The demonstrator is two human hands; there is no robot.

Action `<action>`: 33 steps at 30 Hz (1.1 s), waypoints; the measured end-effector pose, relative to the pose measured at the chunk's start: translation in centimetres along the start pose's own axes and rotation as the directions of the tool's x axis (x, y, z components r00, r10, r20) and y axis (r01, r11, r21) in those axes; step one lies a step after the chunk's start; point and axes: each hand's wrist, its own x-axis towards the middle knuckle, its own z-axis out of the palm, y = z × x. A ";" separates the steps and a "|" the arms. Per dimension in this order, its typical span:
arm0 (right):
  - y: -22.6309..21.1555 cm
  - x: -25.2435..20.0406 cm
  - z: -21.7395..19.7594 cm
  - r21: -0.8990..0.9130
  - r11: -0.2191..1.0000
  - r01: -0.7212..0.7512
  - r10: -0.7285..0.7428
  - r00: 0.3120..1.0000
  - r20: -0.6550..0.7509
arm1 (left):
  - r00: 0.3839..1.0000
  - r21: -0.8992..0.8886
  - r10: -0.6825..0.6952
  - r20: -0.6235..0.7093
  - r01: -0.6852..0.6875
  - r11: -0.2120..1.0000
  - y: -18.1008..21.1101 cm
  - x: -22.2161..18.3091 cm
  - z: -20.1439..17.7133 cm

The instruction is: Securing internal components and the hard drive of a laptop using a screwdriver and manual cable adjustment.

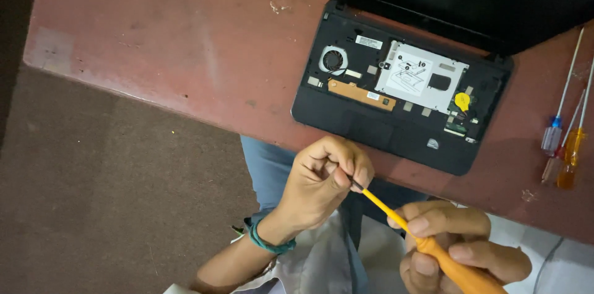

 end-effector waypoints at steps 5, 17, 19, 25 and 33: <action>-0.4 -0.6 -0.8 0.061 0.998 0.002 -0.004 0.999 0.032 | 0.998 0.042 -0.029 0.059 0.026 0.999 0.5 -0.4 -0.7; 3.6 0.4 2.1 0.261 0.961 0.089 -0.068 0.994 -0.088 | 0.999 0.292 0.014 0.039 -0.025 0.956 0.7 -0.5 -2.1; 4.2 0.5 3.3 0.216 0.971 0.099 -0.059 0.981 -0.186 | 0.999 0.306 0.030 0.026 -0.036 0.951 0.8 -0.4 -2.1; 6.3 1.3 4.1 0.488 0.861 -0.142 0.231 0.965 -0.127 | 0.999 0.212 -0.019 -0.039 0.027 0.977 0.9 -0.2 -1.8; 10.1 10.5 5.7 0.340 0.940 -0.008 -0.016 0.997 0.069 | 0.879 0.924 0.292 0.377 -0.336 -0.182 4.3 0.9 -4.3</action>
